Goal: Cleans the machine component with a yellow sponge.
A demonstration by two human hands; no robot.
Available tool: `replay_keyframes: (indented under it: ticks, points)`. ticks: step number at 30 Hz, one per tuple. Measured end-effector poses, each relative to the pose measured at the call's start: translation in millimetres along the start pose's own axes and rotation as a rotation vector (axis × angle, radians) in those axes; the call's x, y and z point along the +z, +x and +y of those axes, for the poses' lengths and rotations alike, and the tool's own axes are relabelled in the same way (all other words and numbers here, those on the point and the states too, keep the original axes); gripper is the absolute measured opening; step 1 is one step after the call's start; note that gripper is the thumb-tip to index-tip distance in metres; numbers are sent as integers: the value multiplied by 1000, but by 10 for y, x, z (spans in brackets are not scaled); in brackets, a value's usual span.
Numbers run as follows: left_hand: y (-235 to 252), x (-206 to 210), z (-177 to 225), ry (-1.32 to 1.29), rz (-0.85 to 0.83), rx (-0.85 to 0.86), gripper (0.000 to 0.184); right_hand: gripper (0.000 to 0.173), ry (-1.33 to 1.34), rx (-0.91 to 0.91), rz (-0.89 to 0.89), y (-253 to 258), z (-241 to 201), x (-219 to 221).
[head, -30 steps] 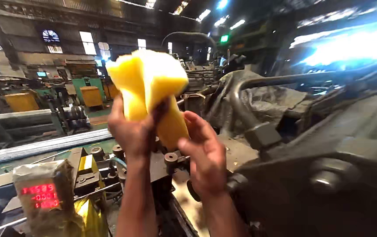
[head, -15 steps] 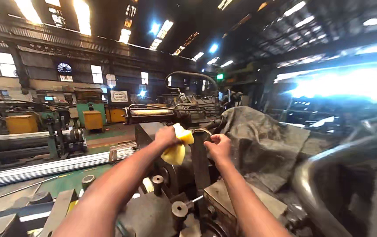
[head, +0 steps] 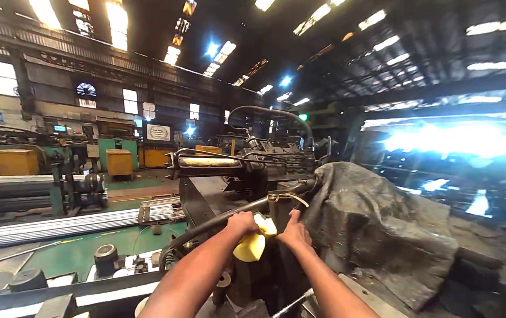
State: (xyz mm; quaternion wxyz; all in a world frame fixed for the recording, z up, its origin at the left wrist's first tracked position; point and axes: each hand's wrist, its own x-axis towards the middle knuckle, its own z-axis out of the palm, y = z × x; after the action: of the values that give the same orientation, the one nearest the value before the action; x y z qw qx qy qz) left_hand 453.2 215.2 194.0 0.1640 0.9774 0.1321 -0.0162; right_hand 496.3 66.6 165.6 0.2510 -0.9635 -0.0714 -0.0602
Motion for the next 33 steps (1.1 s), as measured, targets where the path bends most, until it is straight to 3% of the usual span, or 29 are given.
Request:
replay_keyframes:
  ticks: [7, 13, 19, 24, 27, 30, 32, 33]
  points:
    - [99, 31, 390, -91, 91, -78, 49, 125, 116, 45, 125, 236, 255, 8]
    - [46, 39, 386, -33, 71, -65, 51, 96, 213, -35, 57, 310, 440, -36]
    - [67, 286, 465, 44, 205, -134, 87, 97, 191, -36, 28, 330, 448, -46]
    - [-50, 286, 195, 15, 292, -19, 122, 102, 159, -14, -12, 396, 424, -29]
    - [-275, 254, 25, -22, 271, 3, 134, 103, 159, -3, -25, 440, 413, -23]
    - [-451, 422, 65, 19, 86, -53, 151, 102, 159, 14, -46, 474, 369, -42]
    - [-417, 528, 136, 21, 38, -48, 148, 100, 233, 25, -71, 519, 365, -52]
    - [-378, 530, 156, 12, 61, -34, 137, 98, 294, 33, -85, 538, 370, -64]
